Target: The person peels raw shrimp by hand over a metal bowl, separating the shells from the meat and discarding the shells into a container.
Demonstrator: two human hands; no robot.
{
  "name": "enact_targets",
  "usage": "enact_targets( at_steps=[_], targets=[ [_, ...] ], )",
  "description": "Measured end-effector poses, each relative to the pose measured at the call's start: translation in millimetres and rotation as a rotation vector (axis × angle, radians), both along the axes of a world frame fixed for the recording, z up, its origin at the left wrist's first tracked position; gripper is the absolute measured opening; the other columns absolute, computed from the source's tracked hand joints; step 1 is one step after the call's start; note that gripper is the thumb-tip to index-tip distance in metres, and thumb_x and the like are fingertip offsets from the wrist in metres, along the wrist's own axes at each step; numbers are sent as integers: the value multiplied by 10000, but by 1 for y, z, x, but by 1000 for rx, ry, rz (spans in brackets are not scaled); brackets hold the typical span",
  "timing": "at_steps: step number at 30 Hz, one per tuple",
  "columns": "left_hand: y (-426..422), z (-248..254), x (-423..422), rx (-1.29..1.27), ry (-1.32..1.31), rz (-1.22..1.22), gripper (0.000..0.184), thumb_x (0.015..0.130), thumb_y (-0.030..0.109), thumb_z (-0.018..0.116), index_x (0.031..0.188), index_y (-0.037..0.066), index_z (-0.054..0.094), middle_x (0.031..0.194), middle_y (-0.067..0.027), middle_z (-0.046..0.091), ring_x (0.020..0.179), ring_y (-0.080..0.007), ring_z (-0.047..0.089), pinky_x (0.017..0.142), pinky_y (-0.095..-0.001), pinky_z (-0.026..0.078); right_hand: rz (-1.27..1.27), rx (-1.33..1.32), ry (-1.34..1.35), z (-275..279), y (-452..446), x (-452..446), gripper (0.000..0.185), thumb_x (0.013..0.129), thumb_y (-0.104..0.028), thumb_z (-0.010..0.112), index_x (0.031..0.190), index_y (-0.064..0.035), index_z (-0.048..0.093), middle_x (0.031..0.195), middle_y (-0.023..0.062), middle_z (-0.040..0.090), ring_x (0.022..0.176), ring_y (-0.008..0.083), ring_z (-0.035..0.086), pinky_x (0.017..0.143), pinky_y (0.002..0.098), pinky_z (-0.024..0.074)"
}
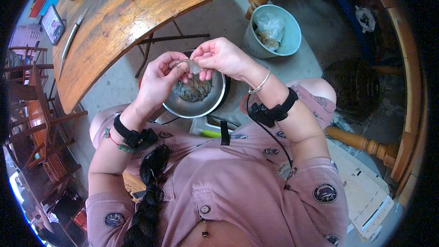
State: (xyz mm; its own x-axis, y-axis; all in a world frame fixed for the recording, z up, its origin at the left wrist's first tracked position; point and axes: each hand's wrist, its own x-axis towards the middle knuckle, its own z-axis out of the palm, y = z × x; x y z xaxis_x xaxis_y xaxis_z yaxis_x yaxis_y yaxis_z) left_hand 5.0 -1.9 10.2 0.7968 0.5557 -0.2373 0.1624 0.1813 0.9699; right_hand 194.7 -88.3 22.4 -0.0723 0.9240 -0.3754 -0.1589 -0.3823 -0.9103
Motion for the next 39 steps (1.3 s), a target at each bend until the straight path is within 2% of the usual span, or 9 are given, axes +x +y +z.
enact_targets(
  at_steps=[9, 17, 21, 24, 26, 32, 36, 38, 39],
  targets=[
    [4, -8, 1, 188, 112, 145, 163, 926, 87, 599, 1052, -12, 569, 826, -27, 618, 727, -76, 574, 630, -213, 468, -69, 63, 43, 13, -3, -15, 282, 905, -57, 609, 1135, 91, 536, 868, 92, 651, 782, 161, 677, 682, 251, 564],
    [4, -15, 0, 148, 101, 75, 154, 907, 53, 611, 1044, -9, 578, 844, -24, 624, 753, -84, 585, 663, -222, 479, -7, 255, -495, 10, -6, -18, 297, 826, -31, 640, 1117, 22, 612, 768, 15, 634, 678, 43, 577, 626, 211, 480],
    [1, 4, 0, 435, 64, 58, 140, 873, 52, 647, 997, -4, 613, 848, -45, 653, 788, -104, 614, 695, -254, 502, -11, 301, -640, 15, -6, -19, 275, 796, -50, 667, 1066, -1, 645, 689, 7, 603, 634, 20, 520, 584, 209, 454],
    [-5, 17, 1, 768, 130, 57, 135, 848, 59, 669, 963, 0, 629, 847, -81, 669, 794, -129, 640, 693, -271, 508, -13, 349, -710, 14, -6, -20, 280, 787, -62, 669, 1060, -5, 648, 721, 45, 620, 629, 49, 555, 590, 227, 476],
    [-7, 18, 3, 936, 145, 67, 136, 836, 62, 679, 949, 1, 633, 845, -100, 672, 787, -141, 650, 683, -276, 508, -76, 493, -784, 8, -5, -21, 238, 738, -65, 656, 966, 3, 651, 734, 146, 651, 626, 227, 656, 622, 320, 531],
    [-5, 9, 0, 727, 135, 40, 109, 855, 47, 660, 948, -3, 631, 826, -89, 667, 720, -145, 638, 655, -279, 510, 1, 526, -877, 9, -6, -23, 210, 780, -61, 658, 984, -11, 658, 806, 106, 658, 683, 122, 641, 620, 274, 518],
    [2, -3, -1, 32, 154, 63, 113, 891, 45, 639, 991, -1, 612, 832, -42, 664, 733, -99, 627, 642, -223, 498, 20, 393, -765, 9, -6, -22, 190, 811, -55, 640, 991, 5, 644, 800, 85, 664, 684, 126, 644, 627, 268, 526],
    [4, -5, -1, -167, 147, 99, 125, 898, 48, 637, 1008, -2, 602, 837, -32, 660, 739, -84, 621, 637, -204, 490, -84, 62, -228, 9, -4, -22, 187, 869, -73, 624, 1031, 20, 620, 823, 62, 670, 689, 122, 643, 632, 247, 527],
    [6, -6, -2, -234, 127, 118, 140, 896, 53, 643, 1014, -5, 596, 836, -33, 656, 733, -81, 614, 630, -204, 487, -83, 63, -228, 8, -2, -21, 187, 869, -73, 624, 1031, 20, 620, 823, 62, 670, 689, 122, 643, 632, 247, 527]
  ],
)
